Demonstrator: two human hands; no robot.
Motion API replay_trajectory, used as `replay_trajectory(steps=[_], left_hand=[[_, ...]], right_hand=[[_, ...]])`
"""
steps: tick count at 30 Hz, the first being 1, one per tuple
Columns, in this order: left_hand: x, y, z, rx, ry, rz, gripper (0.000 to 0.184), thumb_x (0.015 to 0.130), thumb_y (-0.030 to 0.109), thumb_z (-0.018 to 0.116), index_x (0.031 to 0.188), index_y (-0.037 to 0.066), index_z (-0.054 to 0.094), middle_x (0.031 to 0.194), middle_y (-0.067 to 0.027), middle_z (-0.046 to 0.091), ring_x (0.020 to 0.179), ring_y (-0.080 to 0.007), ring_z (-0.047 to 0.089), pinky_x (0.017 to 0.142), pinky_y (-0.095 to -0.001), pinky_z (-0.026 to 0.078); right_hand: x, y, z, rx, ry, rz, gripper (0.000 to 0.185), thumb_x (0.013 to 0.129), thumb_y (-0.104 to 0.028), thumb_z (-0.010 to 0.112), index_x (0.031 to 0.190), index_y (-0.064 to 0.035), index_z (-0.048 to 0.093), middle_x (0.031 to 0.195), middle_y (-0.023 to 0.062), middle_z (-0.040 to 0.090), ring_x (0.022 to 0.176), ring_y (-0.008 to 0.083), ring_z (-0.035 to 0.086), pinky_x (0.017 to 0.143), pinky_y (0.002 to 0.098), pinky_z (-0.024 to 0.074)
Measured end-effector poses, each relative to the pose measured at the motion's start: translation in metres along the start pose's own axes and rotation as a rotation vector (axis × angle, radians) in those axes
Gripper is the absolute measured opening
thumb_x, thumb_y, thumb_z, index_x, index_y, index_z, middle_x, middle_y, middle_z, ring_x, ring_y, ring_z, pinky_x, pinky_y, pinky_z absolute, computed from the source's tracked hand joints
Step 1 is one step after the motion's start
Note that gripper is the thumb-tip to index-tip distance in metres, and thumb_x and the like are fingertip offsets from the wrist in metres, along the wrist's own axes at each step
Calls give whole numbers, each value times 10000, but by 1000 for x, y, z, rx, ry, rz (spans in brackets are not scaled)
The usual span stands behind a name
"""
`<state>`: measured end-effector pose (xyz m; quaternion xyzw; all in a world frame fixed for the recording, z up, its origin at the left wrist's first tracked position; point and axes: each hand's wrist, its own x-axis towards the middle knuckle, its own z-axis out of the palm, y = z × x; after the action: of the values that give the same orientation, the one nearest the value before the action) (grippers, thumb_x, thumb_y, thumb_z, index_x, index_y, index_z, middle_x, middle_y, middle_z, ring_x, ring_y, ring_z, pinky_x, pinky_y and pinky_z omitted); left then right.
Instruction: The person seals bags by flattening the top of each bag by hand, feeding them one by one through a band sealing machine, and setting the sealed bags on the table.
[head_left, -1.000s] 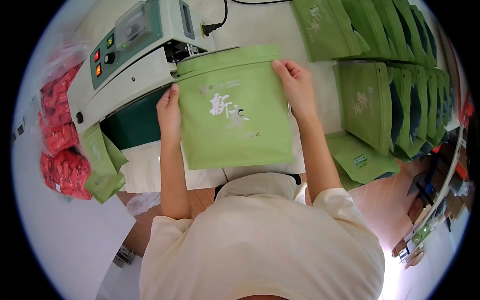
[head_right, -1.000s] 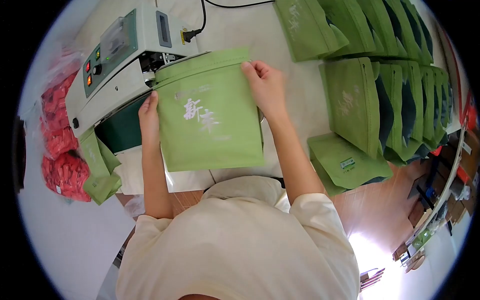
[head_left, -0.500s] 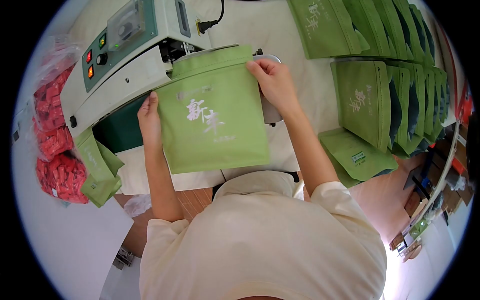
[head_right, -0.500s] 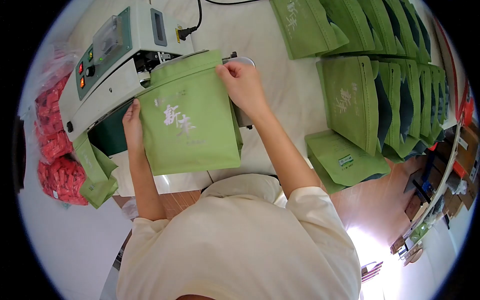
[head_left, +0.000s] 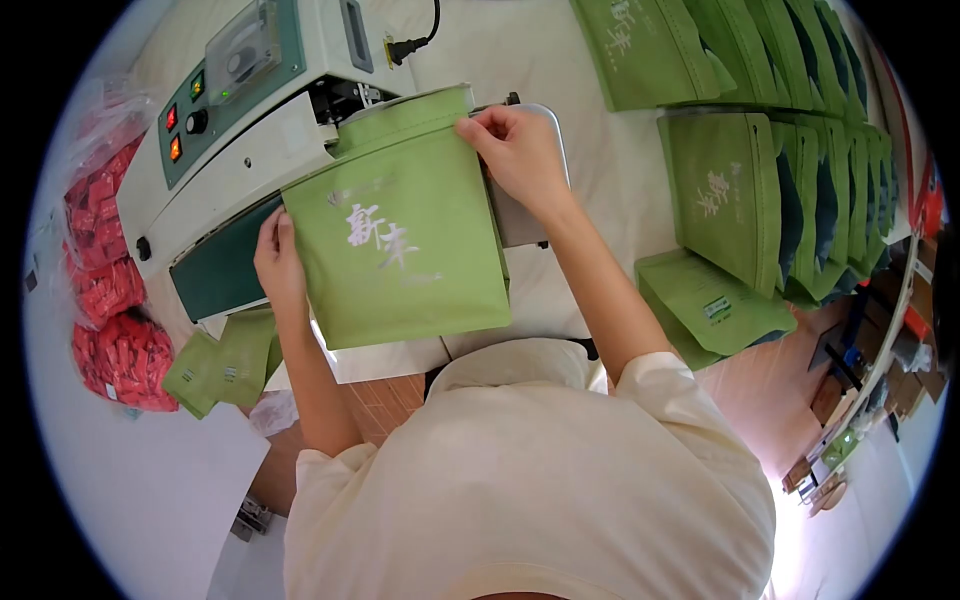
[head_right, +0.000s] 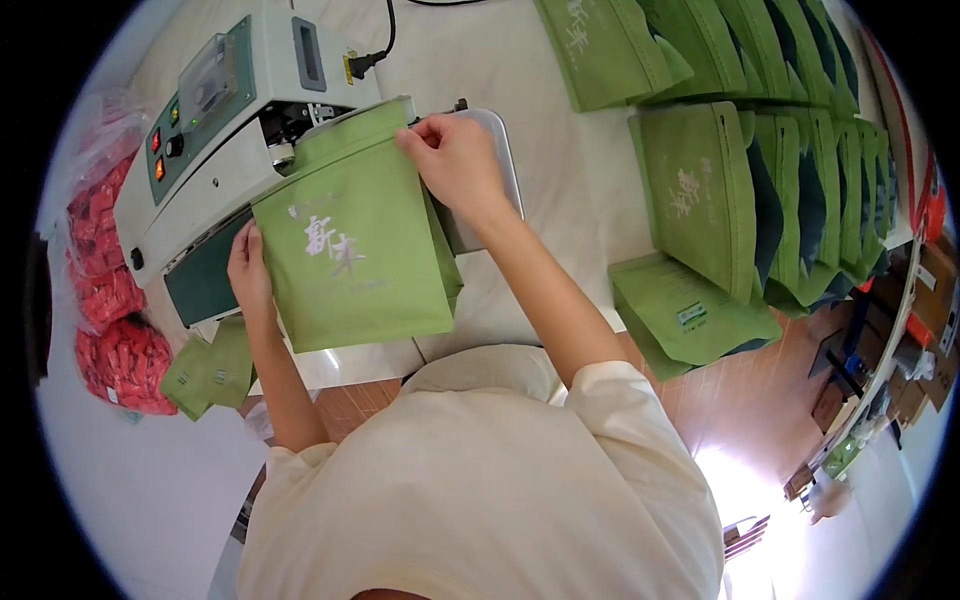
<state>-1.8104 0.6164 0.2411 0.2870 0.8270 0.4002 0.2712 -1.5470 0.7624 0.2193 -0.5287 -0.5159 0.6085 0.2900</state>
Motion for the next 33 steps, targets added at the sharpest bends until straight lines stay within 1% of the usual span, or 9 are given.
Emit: replay_trajectory(steps=[6,8,12,15,19,23,25,32,33], left_hand=[[-41,-1,-14,-6,105,158,252,933,135,499,1111,-31,564,1027,-88,610,919,-128,563,841,-245,431],[-51,0,-20,43,220,254,228,936,102,476,1096,-32,565,1024,-96,610,947,-153,565,860,-263,435],[-71,17,-30,33,298,245,205,941,109,476,1064,-22,575,1028,-97,601,941,-159,565,864,-268,442],[-79,23,-31,29,298,242,159,935,83,479,1008,-12,583,1008,-92,602,905,-144,564,833,-257,446],[-83,20,-28,43,287,301,150,935,84,483,999,-7,584,986,-86,606,886,-138,561,822,-255,451],[-80,15,-36,-2,350,230,151,939,80,470,1000,-1,582,980,-77,604,870,-133,559,810,-259,456],[-78,10,-45,-71,391,176,154,942,84,464,1004,1,579,975,-70,602,858,-126,556,797,-257,459],[-80,9,-48,-39,396,193,153,942,86,464,1000,1,577,973,-62,598,845,-120,553,780,-251,461],[-80,8,-48,-40,392,192,164,941,84,460,1017,1,579,988,-61,600,857,-115,552,778,-246,448]], right_hand=[[2,3,12,12,1,-3,267,800,-234,645,780,32,646,641,80,624,568,139,557,558,283,447],[2,2,15,11,3,-3,269,796,-235,647,781,34,647,644,83,626,571,142,562,565,286,453],[3,1,23,13,-22,13,274,784,-240,649,784,35,650,643,87,624,575,143,567,575,289,460],[6,5,30,32,-33,25,275,782,-240,649,783,35,651,639,84,622,576,141,564,579,287,462],[4,0,37,74,-44,51,274,782,-234,650,768,39,649,623,78,611,562,141,552,577,286,459],[2,-3,47,85,-22,59,274,781,-231,652,749,41,647,612,80,606,551,145,548,575,289,461],[1,-4,51,88,-25,53,269,804,-221,664,766,45,656,614,21,595,554,64,481,517,232,400],[0,-5,68,104,-19,41,273,802,-227,664,766,44,655,610,27,597,556,67,486,520,240,408],[0,-6,70,103,-9,46,268,788,-227,662,750,39,654,612,70,607,549,127,534,546,276,443]])
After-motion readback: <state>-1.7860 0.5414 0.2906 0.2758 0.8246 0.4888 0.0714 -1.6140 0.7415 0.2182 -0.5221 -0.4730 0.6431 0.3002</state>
